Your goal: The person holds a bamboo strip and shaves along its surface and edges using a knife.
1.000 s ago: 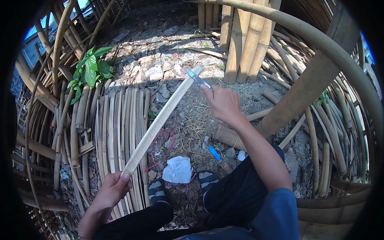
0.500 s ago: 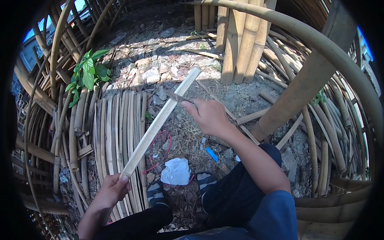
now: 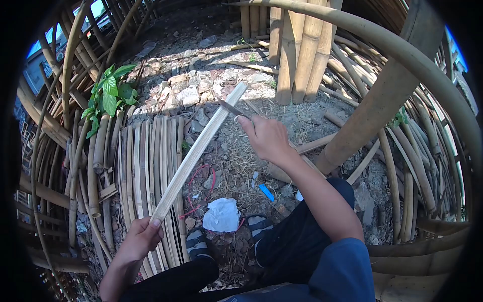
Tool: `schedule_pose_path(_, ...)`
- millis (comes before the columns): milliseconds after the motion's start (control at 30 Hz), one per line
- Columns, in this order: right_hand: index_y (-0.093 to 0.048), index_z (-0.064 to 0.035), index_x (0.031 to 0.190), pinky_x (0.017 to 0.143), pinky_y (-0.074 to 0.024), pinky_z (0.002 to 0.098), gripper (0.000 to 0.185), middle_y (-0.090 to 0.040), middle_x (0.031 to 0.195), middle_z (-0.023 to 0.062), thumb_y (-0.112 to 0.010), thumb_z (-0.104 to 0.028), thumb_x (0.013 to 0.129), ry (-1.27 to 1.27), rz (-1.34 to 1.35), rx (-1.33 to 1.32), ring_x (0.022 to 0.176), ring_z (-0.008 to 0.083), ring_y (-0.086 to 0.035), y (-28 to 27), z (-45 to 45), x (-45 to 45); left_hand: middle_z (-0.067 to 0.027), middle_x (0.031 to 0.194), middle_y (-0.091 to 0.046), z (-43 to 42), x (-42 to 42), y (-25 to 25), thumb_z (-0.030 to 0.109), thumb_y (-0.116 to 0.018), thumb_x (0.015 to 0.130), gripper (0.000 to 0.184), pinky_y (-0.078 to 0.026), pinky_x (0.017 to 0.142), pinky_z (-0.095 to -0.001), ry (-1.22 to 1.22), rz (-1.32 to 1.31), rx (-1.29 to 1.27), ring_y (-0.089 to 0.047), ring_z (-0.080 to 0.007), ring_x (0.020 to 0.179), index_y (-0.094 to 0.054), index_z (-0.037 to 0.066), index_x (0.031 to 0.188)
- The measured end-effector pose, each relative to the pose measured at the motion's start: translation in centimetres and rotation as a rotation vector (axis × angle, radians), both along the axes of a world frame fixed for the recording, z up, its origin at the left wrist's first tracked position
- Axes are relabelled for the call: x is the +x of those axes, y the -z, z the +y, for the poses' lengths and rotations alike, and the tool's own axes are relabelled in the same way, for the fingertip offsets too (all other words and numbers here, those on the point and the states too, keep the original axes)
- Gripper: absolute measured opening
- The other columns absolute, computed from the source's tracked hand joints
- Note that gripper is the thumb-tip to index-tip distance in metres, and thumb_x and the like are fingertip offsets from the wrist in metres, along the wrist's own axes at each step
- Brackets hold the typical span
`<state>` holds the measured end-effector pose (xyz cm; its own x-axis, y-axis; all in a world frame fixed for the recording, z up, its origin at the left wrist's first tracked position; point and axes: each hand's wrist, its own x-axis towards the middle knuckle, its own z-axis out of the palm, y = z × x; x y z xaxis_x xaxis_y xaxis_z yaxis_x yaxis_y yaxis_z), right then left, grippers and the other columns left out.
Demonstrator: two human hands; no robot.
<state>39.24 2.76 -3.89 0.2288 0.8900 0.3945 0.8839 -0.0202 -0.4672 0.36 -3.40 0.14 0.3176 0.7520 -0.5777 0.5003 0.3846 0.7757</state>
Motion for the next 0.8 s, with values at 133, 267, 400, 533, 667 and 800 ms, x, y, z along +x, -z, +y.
schedule_pose_path(133,-0.061,-0.0027,0.074,0.057,-0.0444,0.0531,0.054,-0.058,0.06,0.0229,-0.047,-0.046,0.102,-0.128,-0.105,-0.038,0.06,0.0441,-0.06,-0.3,-1.7,-2.5,0.0032,0.059,-0.046,0.0,0.0,-0.2,0.026,-0.049,0.107,0.037,-0.032,0.046,-0.0241,0.012,-0.01,-0.007,-0.039,-0.0058,0.05,-0.06,0.002,0.08)
schedule_pose_path(267,-0.063,-0.003,0.076,0.057,-0.0475,0.0535,0.057,-0.062,0.061,0.0213,-0.045,-0.051,0.101,-0.008,-0.109,-0.008,0.061,0.043,-0.063,0.0,0.3,1.1,0.0031,0.059,-0.046,-0.2,0.1,-0.6,0.026,-0.048,0.107,0.037,-0.032,0.046,-0.0242,0.01,0.004,-0.006,-0.039,-0.0058,0.049,-0.06,0.002,0.08)
schedule_pose_path(400,-0.064,-0.0031,0.076,0.058,-0.0479,0.0536,0.06,-0.064,0.064,0.0218,-0.043,-0.054,0.101,0.021,-0.199,-0.044,0.062,0.0428,-0.064,-0.3,1.0,2.4,0.0029,0.058,-0.046,-0.2,0.4,-0.7,0.025,-0.048,0.107,0.038,-0.031,0.045,-0.0246,0.019,0.011,-0.006,-0.038,-0.006,0.048,-0.059,0.002,0.08)
schedule_pose_path(533,-0.062,-0.003,0.074,0.061,-0.0454,0.0537,0.059,-0.062,0.066,0.0227,-0.043,-0.051,0.102,0.087,-0.214,-0.038,0.067,0.0447,-0.063,-0.6,2.1,4.7,0.0028,0.057,-0.046,-0.4,0.2,-0.6,0.026,-0.048,0.107,0.038,-0.031,0.045,-0.025,0.031,0.024,-0.009,-0.037,-0.006,0.047,-0.059,0.001,0.08)
schedule_pose_path(667,-0.062,-0.0026,0.075,0.063,-0.0459,0.0539,0.059,-0.062,0.066,0.0236,-0.042,-0.05,0.103,0.119,-0.202,-0.076,0.068,0.0454,-0.063,-0.5,2.1,4.3,0.0029,0.057,-0.045,-0.3,0.2,-0.5,0.026,-0.048,0.107,0.038,-0.031,0.045,-0.0252,0.033,0.041,0.01,-0.037,-0.0061,0.047,-0.059,0.001,0.08)
schedule_pose_path(800,-0.065,-0.0015,0.076,0.065,-0.0488,0.0557,0.067,-0.064,0.068,0.0244,-0.038,-0.057,0.102,0.092,-0.152,-0.008,0.071,0.045,-0.066,-0.7,1.4,3.5,0.0029,0.057,-0.046,-0.2,-0.2,-0.8,0.026,-0.048,0.107,0.038,-0.031,0.045,-0.0252,0.03,0.009,-0.018,-0.038,-0.0061,0.048,-0.059,0.001,0.08)
